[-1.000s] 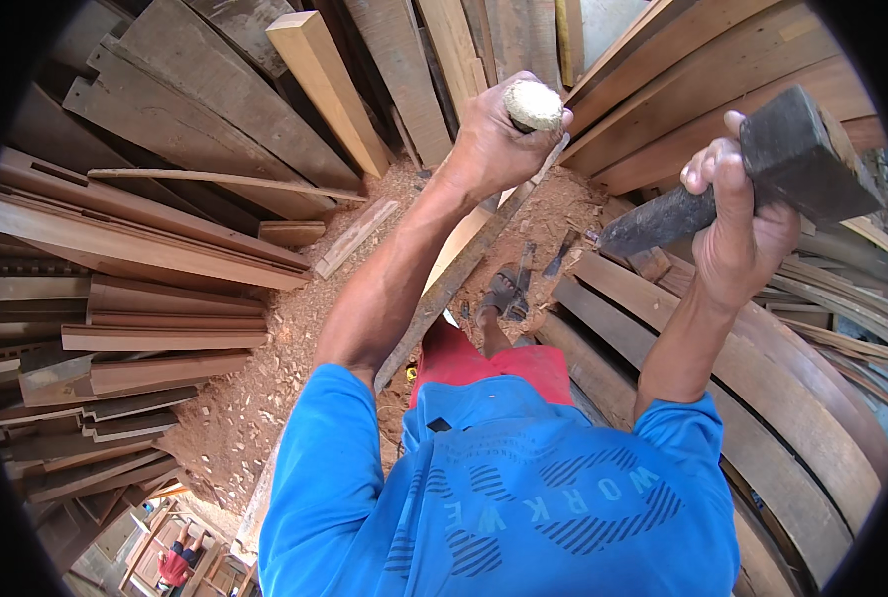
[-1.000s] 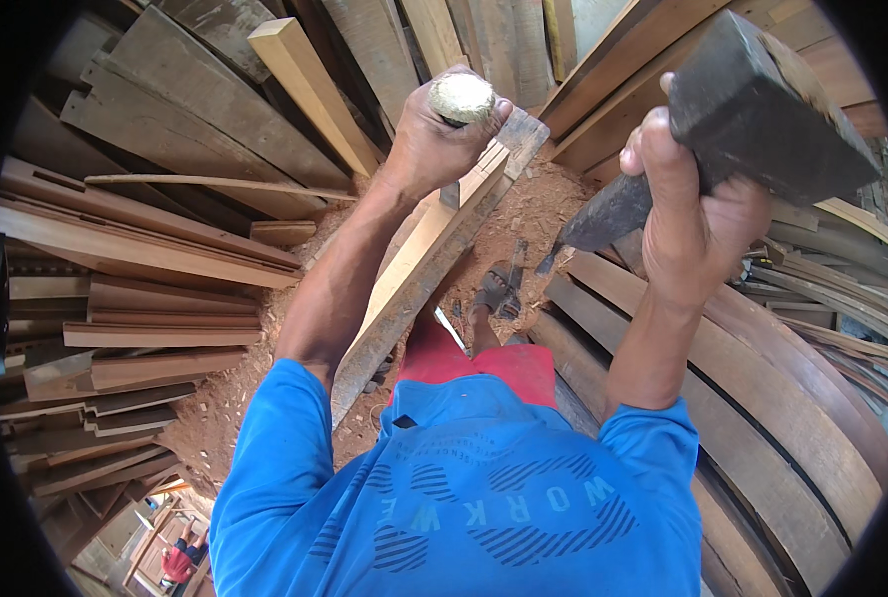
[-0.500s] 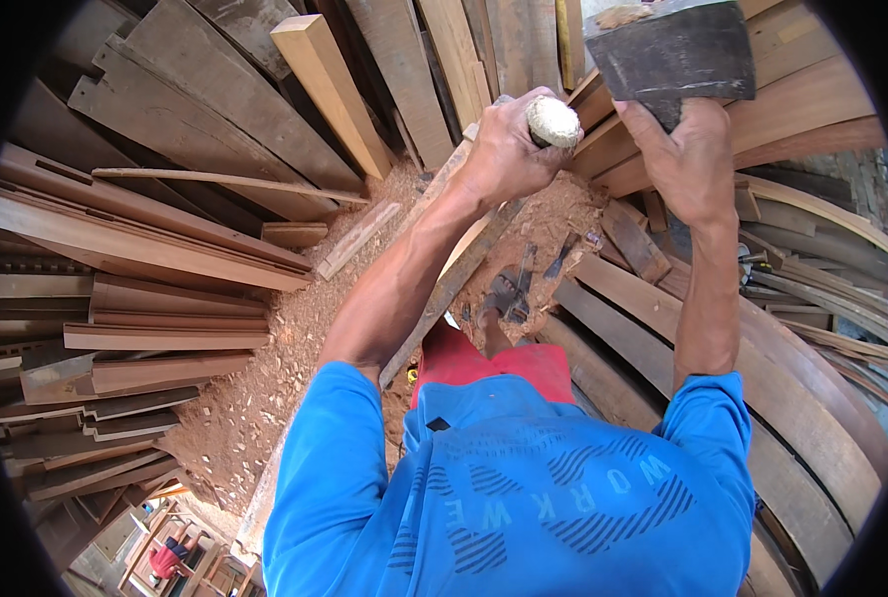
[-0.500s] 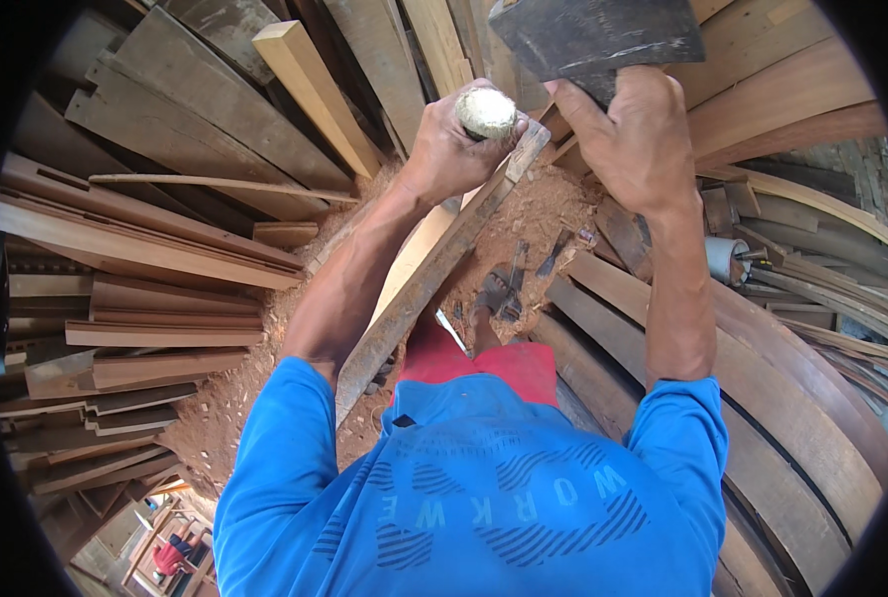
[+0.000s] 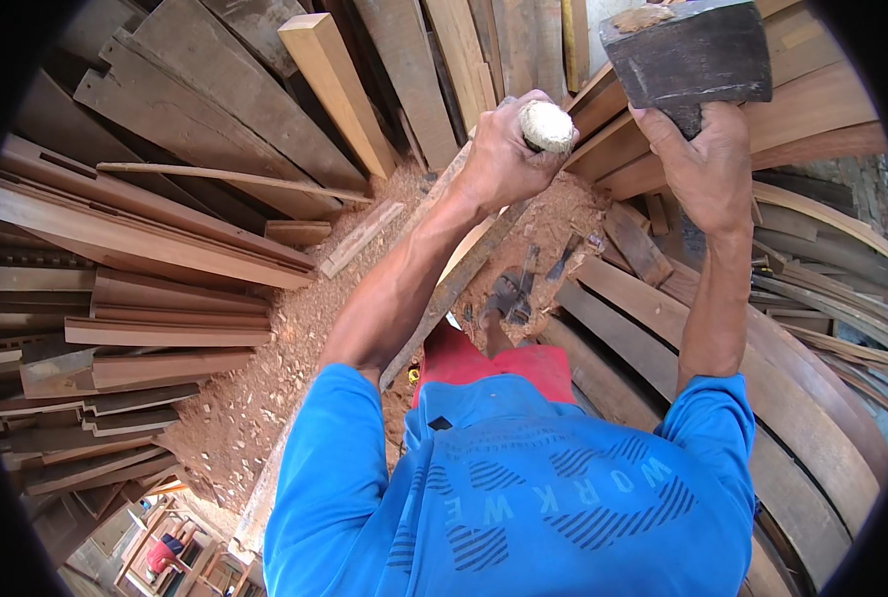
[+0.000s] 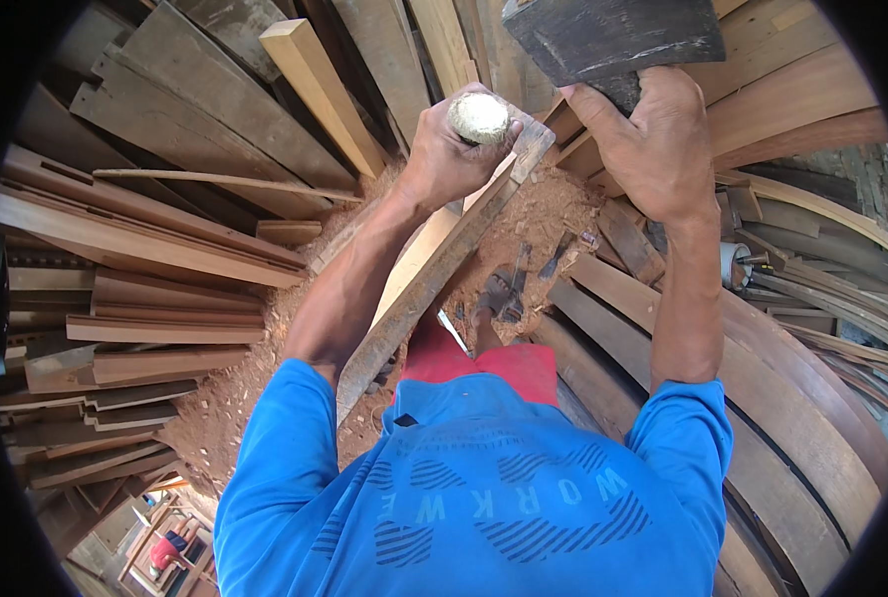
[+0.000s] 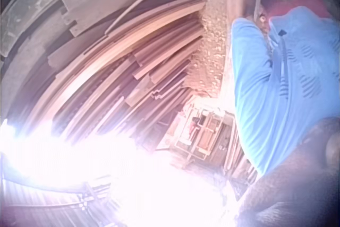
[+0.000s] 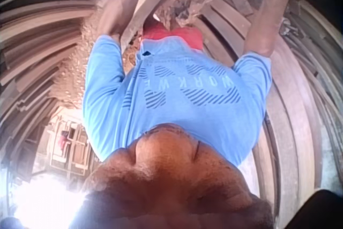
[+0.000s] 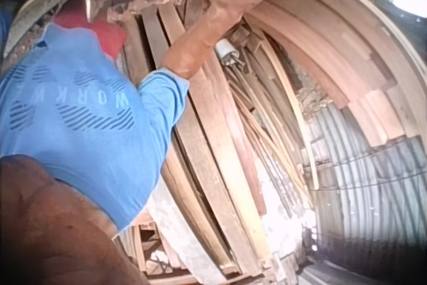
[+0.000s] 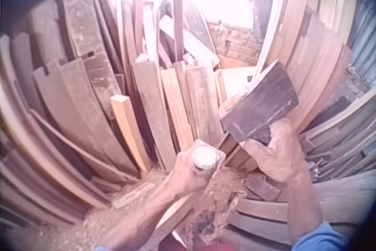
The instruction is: The person shapes a piece of wood using a chisel and a mallet by striking the tool to remove material. They also use a saw to cut through the wood and move the piece to different positions on the workbench.
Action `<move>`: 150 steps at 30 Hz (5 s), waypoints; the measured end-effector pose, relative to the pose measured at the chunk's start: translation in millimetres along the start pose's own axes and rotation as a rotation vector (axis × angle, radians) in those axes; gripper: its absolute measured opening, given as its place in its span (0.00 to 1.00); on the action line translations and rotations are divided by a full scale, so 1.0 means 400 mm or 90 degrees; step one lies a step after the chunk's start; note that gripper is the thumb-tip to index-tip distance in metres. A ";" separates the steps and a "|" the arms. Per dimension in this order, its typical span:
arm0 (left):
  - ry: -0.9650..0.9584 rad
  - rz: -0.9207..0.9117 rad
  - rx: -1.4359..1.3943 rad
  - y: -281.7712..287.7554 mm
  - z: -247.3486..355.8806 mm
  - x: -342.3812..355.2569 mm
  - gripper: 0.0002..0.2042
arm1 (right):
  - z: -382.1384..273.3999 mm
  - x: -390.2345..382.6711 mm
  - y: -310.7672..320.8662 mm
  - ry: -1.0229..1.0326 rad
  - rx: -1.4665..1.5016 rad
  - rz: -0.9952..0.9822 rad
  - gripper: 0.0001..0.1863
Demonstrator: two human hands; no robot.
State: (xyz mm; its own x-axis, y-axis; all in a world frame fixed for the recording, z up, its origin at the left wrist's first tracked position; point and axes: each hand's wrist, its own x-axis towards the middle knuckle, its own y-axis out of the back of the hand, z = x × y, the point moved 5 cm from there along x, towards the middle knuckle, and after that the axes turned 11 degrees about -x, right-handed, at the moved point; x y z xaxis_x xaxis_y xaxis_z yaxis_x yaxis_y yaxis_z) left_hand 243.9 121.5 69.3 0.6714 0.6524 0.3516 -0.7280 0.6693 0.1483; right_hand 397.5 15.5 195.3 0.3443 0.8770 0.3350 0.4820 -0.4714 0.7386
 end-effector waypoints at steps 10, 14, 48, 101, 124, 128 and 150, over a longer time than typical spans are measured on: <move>-0.089 0.023 -0.015 0.001 0.037 -0.012 0.11 | 0.021 -0.002 -0.063 0.109 -0.242 -0.152 0.20; 0.012 0.005 -0.016 -0.002 -0.017 -0.007 0.12 | 0.027 0.026 -0.035 -0.025 -0.158 -0.130 0.20; -0.037 -0.004 0.057 -0.021 0.006 0.002 0.10 | 0.031 0.033 -0.034 -0.043 -0.316 -0.189 0.19; -0.016 0.001 -0.010 0.010 0.034 -0.008 0.09 | 0.026 0.024 0.010 -0.012 -0.159 -0.076 0.17; -0.085 -0.006 -0.001 0.008 0.047 -0.033 0.09 | 0.036 -0.016 -0.075 0.059 -0.267 -0.134 0.20; -0.087 -0.010 -0.007 0.006 0.045 -0.040 0.09 | 0.012 -0.012 -0.062 0.122 -0.208 -0.099 0.17; 0.017 -0.047 0.083 -0.039 -0.053 0.001 0.09 | 0.062 -0.004 -0.069 0.015 -0.100 -0.097 0.18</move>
State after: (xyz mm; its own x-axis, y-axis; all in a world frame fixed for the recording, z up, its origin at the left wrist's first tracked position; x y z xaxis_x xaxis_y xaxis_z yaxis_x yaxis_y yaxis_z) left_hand 258.5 118.9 47.4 0.7259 0.6136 0.3107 -0.6872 0.6652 0.2920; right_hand 403.7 25.0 159.9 0.2576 0.9396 0.2254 0.3941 -0.3152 0.8633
